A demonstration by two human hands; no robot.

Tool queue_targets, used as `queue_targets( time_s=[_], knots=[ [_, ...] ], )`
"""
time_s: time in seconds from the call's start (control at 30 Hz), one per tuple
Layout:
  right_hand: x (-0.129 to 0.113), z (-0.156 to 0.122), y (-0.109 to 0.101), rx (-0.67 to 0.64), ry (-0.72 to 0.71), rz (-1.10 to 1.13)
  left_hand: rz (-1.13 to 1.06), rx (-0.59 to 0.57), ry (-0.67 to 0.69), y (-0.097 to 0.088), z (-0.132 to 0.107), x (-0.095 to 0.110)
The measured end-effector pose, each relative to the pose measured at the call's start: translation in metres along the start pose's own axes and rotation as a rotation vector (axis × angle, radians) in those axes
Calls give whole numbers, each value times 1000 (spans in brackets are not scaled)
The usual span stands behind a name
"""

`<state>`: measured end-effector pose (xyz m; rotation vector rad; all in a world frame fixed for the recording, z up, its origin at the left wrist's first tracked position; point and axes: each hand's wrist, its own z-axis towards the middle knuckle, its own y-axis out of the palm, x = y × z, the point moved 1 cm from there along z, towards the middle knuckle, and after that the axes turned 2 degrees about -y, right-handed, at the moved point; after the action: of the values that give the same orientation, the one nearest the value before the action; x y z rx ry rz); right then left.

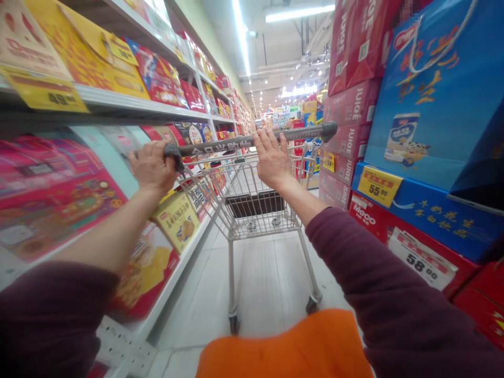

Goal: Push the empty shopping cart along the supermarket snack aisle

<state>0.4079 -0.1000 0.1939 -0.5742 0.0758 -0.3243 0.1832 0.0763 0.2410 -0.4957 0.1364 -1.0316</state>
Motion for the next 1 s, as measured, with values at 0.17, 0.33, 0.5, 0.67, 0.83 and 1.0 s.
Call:
queue_targets(
  time_s=[0.17, 0.33, 0.5, 0.67, 0.83, 1.0],
  knots=[
    [0, 0, 1, 45, -6, 44, 37, 59, -39, 2, 0, 0],
    [1, 0, 3, 74, 9, 68, 60, 10, 144, 27, 3, 40],
    [3, -2, 1, 75, 1, 74, 43, -55, 288, 51, 3, 91],
    [4, -2, -1, 39, -11, 40, 32, -92, 233, 42, 0, 76],
    [2, -1, 3, 63, -7, 59, 58, -38, 98, 21, -3, 29],
    [0, -1, 6, 98, 11, 82, 51, -34, 141, 31, -2, 48]
  ],
)
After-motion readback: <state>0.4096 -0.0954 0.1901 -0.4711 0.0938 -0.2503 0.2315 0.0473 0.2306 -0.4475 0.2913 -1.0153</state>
